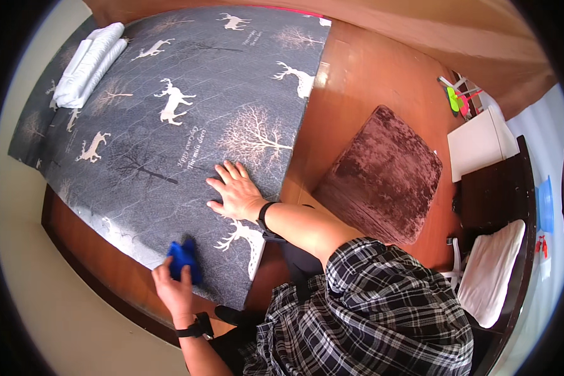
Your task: The person wipes the wall and window ledge with a cloth, rinses it in a basin of water, and then wipes down the mattress cover.
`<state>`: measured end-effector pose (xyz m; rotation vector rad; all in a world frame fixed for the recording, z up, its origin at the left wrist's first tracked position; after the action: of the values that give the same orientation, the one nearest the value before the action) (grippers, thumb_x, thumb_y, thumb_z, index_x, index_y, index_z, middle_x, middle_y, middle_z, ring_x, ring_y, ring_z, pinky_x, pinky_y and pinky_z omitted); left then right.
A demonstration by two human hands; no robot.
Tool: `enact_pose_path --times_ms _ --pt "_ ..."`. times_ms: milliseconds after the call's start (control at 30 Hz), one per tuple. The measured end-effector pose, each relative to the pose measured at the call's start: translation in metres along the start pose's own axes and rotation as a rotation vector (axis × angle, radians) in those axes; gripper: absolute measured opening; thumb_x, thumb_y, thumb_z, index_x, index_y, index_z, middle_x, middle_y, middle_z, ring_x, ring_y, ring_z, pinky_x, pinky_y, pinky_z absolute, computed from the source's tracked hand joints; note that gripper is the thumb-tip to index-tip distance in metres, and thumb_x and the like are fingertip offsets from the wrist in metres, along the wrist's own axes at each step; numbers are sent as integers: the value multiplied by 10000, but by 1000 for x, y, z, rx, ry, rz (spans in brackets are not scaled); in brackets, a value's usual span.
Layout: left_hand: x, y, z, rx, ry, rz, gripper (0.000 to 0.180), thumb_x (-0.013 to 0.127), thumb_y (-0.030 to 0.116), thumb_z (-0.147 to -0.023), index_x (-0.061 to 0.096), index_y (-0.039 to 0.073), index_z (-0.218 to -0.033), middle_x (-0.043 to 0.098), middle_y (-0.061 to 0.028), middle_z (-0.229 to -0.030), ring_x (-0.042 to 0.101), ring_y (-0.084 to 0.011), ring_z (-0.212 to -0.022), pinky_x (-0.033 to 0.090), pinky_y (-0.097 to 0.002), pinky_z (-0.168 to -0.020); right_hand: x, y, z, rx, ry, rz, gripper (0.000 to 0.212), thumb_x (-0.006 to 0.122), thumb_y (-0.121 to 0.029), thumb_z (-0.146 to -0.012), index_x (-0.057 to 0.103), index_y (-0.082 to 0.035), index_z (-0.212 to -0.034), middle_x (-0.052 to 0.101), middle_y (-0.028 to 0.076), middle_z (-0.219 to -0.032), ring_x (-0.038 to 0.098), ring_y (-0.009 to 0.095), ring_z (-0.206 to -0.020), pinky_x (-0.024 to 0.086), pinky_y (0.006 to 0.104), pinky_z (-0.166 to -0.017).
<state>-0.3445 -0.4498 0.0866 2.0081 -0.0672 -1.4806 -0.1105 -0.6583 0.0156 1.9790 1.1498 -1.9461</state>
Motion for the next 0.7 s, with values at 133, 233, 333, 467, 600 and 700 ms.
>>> enact_pose_path --times_ms 133,233,333,467,600,700 --pt "7 -29 3 -89 78 7 433 862 161 -867 713 38 -1255 680 -178 -1143 676 -393 -1081 551 -467 -968 4 -4 -4 -5 6 -6 714 606 -595 -1011 567 -133 -1554 383 228 -1694 231 440 -1620 127 601 -1325" --pt "25 1 14 -71 -146 61 410 866 171 -855 729 42 -1219 714 -194 -1126 693 -405 -1060 568 -470 -957 2 -9 -6 -45 60 8 711 632 -600 -998 577 -139 -1536 429 227 -1660 296 439 -1595 191 608 -1312" --pt "43 42 26 144 -265 108 417 873 208 -819 720 71 -1181 703 -190 -1097 693 -406 -1021 584 -484 -886 -6 -8 -7 -53 59 4 688 666 -573 -980 609 -127 -1501 458 241 -1633 321 450 -1579 213 621 -1296" --pt "37 49 29 188 -400 103 426 855 281 -840 732 107 -1209 704 -169 -1119 706 -395 -1038 595 -485 -895 -8 -14 -7 -128 185 26 667 712 -552 -951 645 -115 -1451 523 254 -1564 419 474 -1503 270 630 -1259" --pt "23 15 17 93 -331 6 475 816 348 -878 725 131 -1291 709 -146 -1181 721 -376 -1078 600 -464 -943 -7 -16 -2 -116 164 52 662 711 -561 -942 656 -121 -1434 513 268 -1578 403 478 -1514 249 625 -1269" --pt "5 -1 6 14 -217 -26 496 803 338 -889 709 129 -1329 705 -154 -1207 721 -375 -1094 600 -465 -948 -7 -19 -3 -66 97 69 682 692 -562 -947 630 -130 -1471 486 260 -1610 350 468 -1554 193 618 -1297"
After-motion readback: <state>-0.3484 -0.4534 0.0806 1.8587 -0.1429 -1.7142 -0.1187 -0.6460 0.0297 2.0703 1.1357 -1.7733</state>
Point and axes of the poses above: each hand's wrist, its own z-axis away from the middle knuckle, its own x-axis out of the palm, y = z × x, the point moved 5 cm from there along -z, towards the middle knuckle
